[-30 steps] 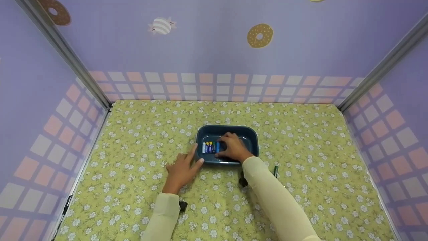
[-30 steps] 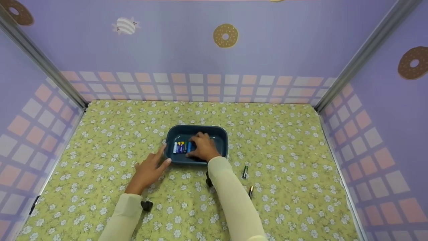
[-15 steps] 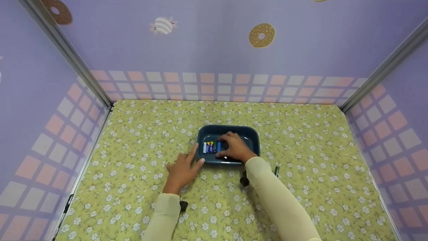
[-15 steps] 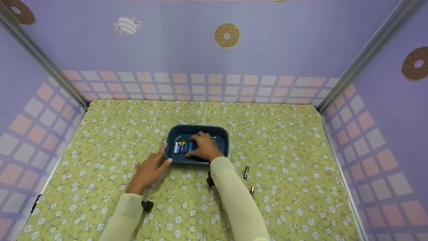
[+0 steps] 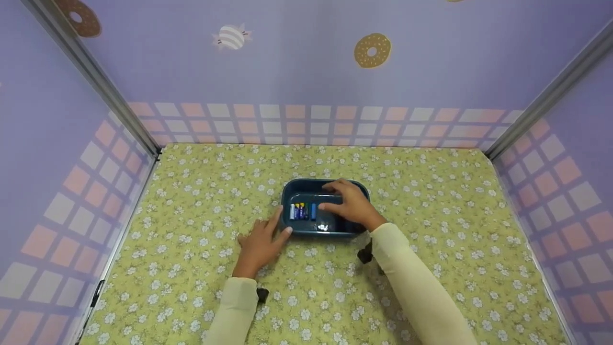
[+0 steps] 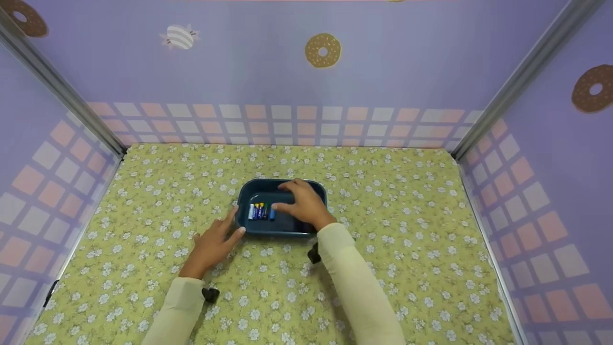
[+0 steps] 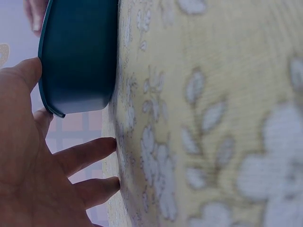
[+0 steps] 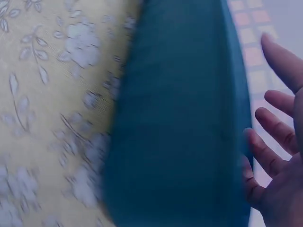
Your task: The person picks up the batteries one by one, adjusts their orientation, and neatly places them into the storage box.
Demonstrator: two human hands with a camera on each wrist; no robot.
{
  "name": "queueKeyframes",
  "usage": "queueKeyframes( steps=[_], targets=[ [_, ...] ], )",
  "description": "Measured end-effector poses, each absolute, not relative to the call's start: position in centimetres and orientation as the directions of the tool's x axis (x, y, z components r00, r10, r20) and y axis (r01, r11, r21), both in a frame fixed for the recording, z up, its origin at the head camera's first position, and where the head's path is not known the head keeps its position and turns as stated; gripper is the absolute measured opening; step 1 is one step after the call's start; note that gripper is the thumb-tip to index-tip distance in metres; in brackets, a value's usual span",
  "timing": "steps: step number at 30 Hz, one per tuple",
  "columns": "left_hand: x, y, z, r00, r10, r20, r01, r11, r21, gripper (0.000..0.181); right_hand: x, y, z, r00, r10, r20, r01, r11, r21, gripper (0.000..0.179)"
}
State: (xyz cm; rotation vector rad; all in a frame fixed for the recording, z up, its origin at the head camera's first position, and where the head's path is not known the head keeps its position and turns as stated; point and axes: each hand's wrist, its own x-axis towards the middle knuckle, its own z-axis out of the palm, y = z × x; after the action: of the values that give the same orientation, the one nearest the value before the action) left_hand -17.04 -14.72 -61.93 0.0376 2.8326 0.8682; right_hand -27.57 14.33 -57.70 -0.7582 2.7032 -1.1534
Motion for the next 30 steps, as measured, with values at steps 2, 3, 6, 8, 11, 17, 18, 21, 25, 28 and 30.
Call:
queueKeyframes(
  steps=[2, 3, 6, 8, 11, 17, 18, 21, 25, 28, 30],
  targets=[
    [-17.0, -14.8, -61.9, -0.984, 0.081, -0.156, -0.021, 0.827, 0.562, 0.081, -27.4, 15.2, -57.0, -0.868, -0.479, 0.133, -0.422, 0.567, -0.707, 0.064],
    [-17.0, -14.8, -62.0, -0.985, 0.085, -0.152, -0.015, 0.827, 0.562, 0.081, -27.3, 15.7, -56.7, -0.867, -0.475, 0.152, -0.431, 0.559, -0.709, 0.062],
    [-17.0, -14.8, -62.0, -0.986, 0.092, -0.142, -0.003, 0.828, 0.560, 0.081, -26.8, 17.3, -55.8, -0.865, -0.458, 0.203, -0.456, 0.552, -0.698, 0.058],
    [-17.0, -14.8, -62.1, -0.985, 0.092, -0.143, -0.003, 0.830, 0.557, 0.081, -26.5, 18.4, -55.3, -0.866, -0.444, 0.231, -0.468, 0.553, -0.689, 0.056],
    [-17.0, -14.7, -62.1, -0.986, 0.087, -0.142, -0.007, 0.831, 0.556, 0.081, -25.8, 20.2, -54.6, -0.868, -0.422, 0.261, -0.477, 0.561, -0.677, 0.049],
    [-17.0, -14.7, -62.0, -0.987, 0.076, -0.143, -0.015, 0.836, 0.548, 0.081, -24.1, 23.8, -53.7, -0.865, -0.392, 0.315, -0.500, 0.609, -0.615, 0.043],
    [-17.0, -14.7, -62.0, -0.987, 0.075, -0.145, -0.017, 0.837, 0.546, 0.081, -23.8, 24.3, -53.6, -0.864, -0.387, 0.323, -0.503, 0.616, -0.606, 0.042],
    [-17.0, -14.7, -61.9, -0.986, 0.073, -0.152, -0.022, 0.837, 0.547, 0.081, -22.9, 26.0, -53.8, -0.859, -0.376, 0.348, -0.512, 0.630, -0.583, 0.041],
    [-17.0, -14.7, -61.9, -0.984, 0.073, -0.164, -0.030, 0.833, 0.552, 0.081, -21.7, 28.0, -54.6, -0.848, -0.377, 0.373, -0.529, 0.647, -0.549, 0.043],
    [-17.0, -14.6, -61.9, -0.983, 0.074, -0.167, -0.031, 0.831, 0.555, 0.081, -20.9, 29.3, -55.4, -0.850, -0.374, 0.371, -0.525, 0.668, -0.528, 0.046],
    [-17.0, -14.6, -62.0, -0.983, 0.075, -0.166, -0.031, 0.828, 0.559, 0.081, -20.4, 30.0, -55.9, -0.862, -0.361, 0.356, -0.504, 0.681, -0.531, 0.048]
  ],
)
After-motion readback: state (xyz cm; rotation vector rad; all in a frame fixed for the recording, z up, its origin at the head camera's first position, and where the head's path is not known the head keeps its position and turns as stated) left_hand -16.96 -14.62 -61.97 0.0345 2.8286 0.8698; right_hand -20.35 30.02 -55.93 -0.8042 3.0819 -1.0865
